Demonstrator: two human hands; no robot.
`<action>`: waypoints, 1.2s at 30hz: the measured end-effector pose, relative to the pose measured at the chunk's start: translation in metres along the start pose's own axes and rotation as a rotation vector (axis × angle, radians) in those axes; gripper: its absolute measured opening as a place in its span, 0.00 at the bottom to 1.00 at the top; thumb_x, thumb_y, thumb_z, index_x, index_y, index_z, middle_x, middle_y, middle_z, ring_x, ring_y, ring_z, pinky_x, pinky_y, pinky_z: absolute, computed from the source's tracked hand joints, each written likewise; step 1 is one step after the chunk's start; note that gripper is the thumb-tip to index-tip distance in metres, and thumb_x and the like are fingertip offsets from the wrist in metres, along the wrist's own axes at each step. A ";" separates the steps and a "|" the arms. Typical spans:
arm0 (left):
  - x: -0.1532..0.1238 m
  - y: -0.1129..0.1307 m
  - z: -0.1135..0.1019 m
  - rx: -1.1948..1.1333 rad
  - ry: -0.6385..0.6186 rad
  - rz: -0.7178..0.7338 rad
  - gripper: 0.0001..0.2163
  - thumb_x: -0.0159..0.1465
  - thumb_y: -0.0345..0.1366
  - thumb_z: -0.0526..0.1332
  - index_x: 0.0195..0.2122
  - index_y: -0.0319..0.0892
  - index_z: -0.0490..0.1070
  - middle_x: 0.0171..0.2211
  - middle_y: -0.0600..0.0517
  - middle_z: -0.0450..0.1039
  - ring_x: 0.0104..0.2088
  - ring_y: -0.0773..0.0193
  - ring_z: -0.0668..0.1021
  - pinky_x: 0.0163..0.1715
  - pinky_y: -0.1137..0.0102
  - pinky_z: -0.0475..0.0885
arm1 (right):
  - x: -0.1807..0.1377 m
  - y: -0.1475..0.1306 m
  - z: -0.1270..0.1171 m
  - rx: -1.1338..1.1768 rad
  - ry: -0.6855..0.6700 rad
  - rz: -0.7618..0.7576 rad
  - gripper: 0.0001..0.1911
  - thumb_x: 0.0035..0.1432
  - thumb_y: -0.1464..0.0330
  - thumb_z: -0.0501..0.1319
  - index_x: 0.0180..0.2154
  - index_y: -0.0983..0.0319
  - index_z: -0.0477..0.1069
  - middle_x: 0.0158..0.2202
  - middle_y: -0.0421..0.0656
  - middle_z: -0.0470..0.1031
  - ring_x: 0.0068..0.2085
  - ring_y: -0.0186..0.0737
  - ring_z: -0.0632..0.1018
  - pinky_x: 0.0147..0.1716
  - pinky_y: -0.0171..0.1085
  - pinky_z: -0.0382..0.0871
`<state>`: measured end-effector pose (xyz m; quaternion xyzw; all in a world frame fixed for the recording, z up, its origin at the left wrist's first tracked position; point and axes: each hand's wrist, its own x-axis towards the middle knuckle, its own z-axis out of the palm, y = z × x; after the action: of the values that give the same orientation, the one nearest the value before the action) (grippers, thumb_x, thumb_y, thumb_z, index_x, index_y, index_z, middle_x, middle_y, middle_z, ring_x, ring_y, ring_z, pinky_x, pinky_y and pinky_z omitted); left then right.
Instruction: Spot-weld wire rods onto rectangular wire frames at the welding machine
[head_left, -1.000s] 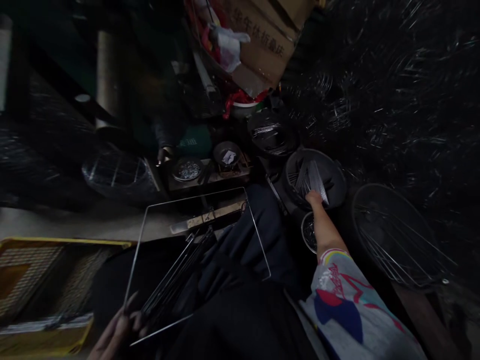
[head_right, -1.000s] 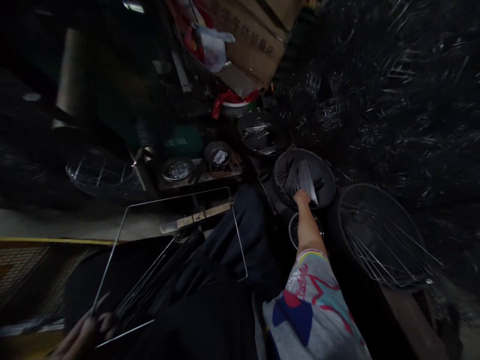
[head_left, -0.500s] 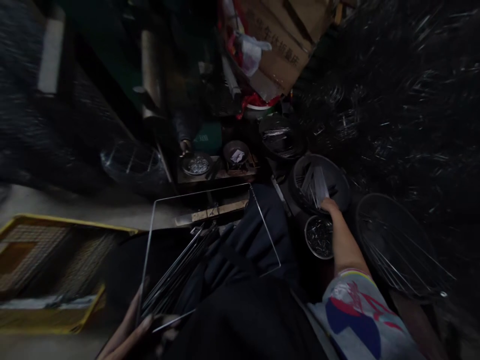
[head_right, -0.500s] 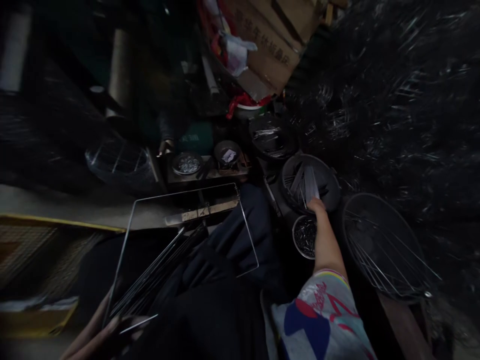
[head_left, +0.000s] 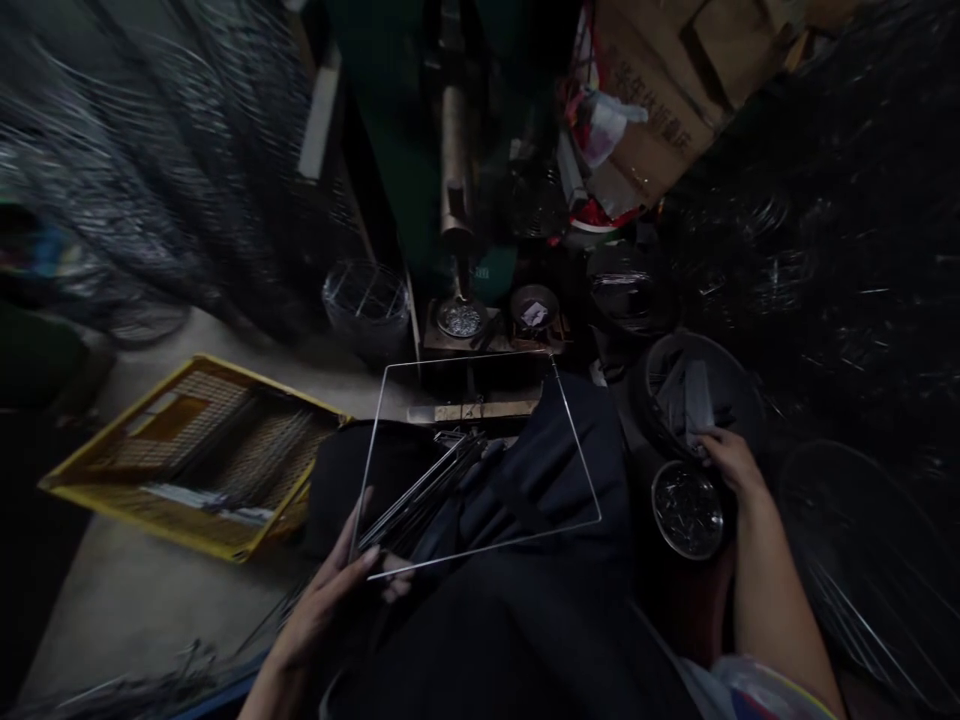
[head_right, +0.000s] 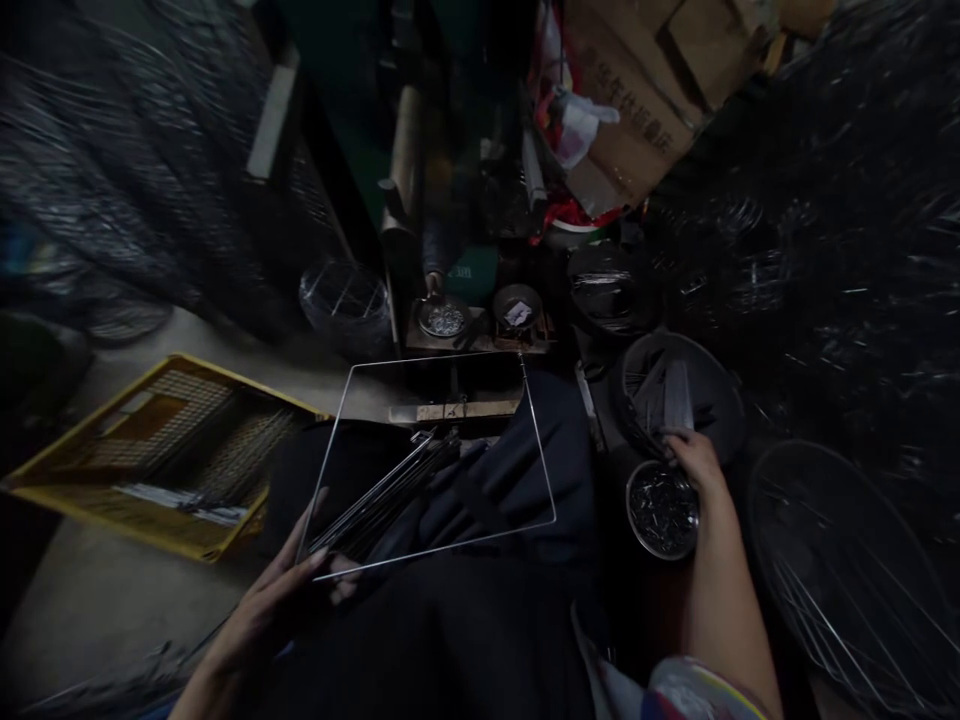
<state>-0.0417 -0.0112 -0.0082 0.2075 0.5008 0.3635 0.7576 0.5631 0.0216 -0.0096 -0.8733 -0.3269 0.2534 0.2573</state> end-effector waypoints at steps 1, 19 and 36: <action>0.002 0.000 -0.003 -0.004 -0.011 0.016 0.48 0.60 0.40 0.67 0.71 0.48 0.31 0.28 0.47 0.79 0.26 0.57 0.79 0.27 0.67 0.73 | -0.009 -0.005 -0.002 0.059 0.014 -0.018 0.19 0.48 0.67 0.62 0.41 0.71 0.78 0.25 0.47 0.78 0.22 0.37 0.76 0.18 0.32 0.70; -0.013 0.000 -0.004 -0.061 0.015 0.107 0.48 0.62 0.40 0.66 0.71 0.51 0.28 0.32 0.46 0.80 0.28 0.57 0.80 0.30 0.67 0.73 | -0.149 -0.155 0.080 0.123 -0.561 -0.706 0.30 0.58 0.57 0.66 0.60 0.56 0.69 0.60 0.45 0.70 0.61 0.50 0.70 0.63 0.50 0.59; -0.016 0.007 0.006 -0.040 0.027 0.107 0.47 0.62 0.42 0.65 0.71 0.52 0.29 0.33 0.46 0.80 0.31 0.55 0.81 0.32 0.66 0.75 | -0.165 -0.171 0.119 0.223 -0.479 -0.759 0.26 0.58 0.59 0.66 0.58 0.55 0.71 0.57 0.45 0.74 0.59 0.51 0.73 0.61 0.51 0.63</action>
<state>-0.0420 -0.0183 0.0084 0.2139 0.4918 0.4164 0.7341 0.3065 0.0518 0.0532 -0.5755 -0.6448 0.3696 0.3413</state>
